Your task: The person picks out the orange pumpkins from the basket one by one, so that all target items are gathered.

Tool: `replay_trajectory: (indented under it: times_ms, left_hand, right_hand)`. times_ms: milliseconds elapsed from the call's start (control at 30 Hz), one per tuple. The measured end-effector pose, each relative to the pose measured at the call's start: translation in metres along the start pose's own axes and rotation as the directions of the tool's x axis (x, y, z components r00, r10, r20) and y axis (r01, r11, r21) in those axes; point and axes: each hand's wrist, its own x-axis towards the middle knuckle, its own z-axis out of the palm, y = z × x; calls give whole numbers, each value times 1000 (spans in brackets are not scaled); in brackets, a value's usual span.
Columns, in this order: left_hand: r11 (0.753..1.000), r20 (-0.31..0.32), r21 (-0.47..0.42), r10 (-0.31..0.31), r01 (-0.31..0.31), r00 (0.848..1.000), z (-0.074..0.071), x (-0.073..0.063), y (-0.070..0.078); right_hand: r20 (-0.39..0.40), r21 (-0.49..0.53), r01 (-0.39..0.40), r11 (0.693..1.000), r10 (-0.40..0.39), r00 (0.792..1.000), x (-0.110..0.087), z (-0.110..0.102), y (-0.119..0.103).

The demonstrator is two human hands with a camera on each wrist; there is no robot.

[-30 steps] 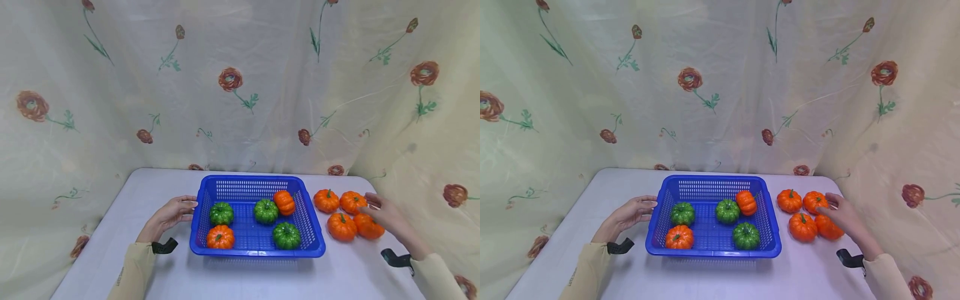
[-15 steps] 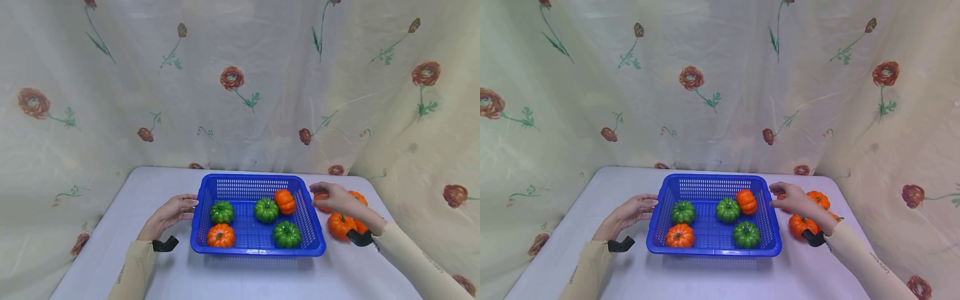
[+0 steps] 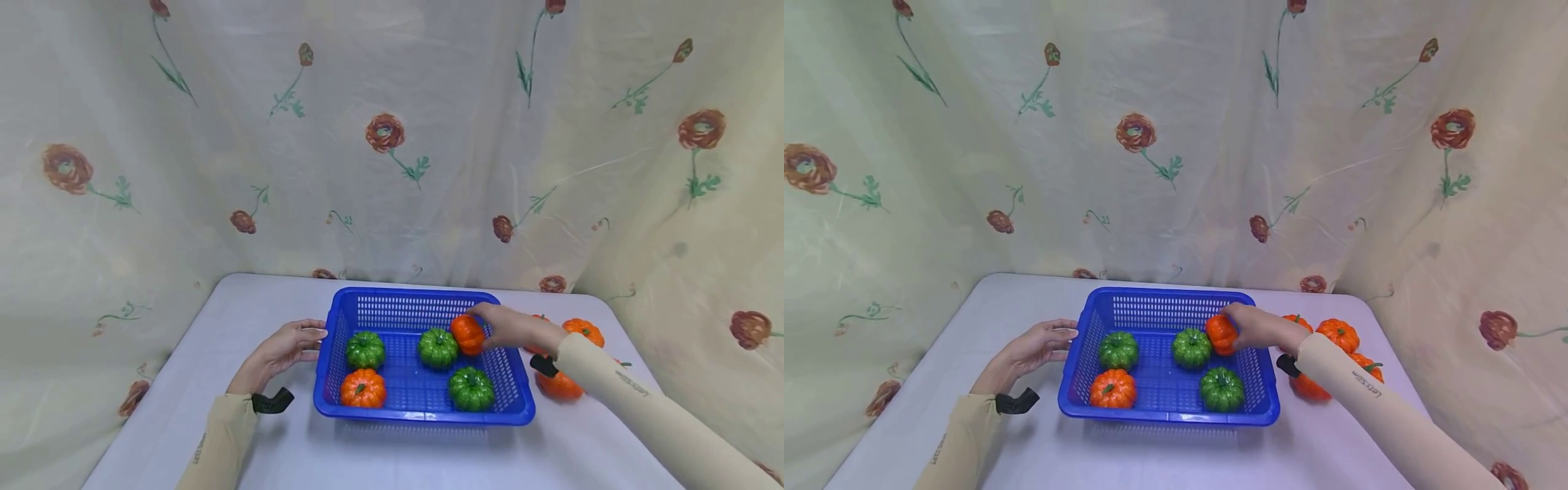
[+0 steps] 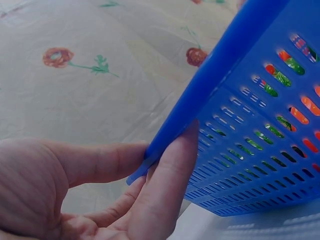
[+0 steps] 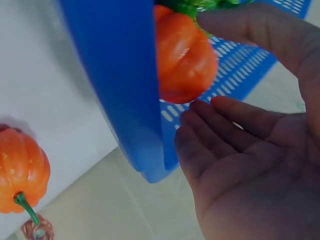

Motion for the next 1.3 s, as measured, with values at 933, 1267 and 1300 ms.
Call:
replay_trajectory:
  times_ms: [933, 1267, 1300]
  left_hand:
    - [1000, -7, -6, 9, -9, 1000, -1, 3, -3]
    - [1000, -1, -12, 10, -10, 1000, 0, 3, -3]
    - [1000, 1, -11, 9, -9, 1000, 0, 3, -3]
  right_hand:
    - [141, 48, -68, 997, 61, 988, 39, 16, 8]
    - [137, 53, -28, 998, 20, 990, 31, 16, 4]
    - [138, 46, -35, 998, 28, 990, 31, 16, 4]
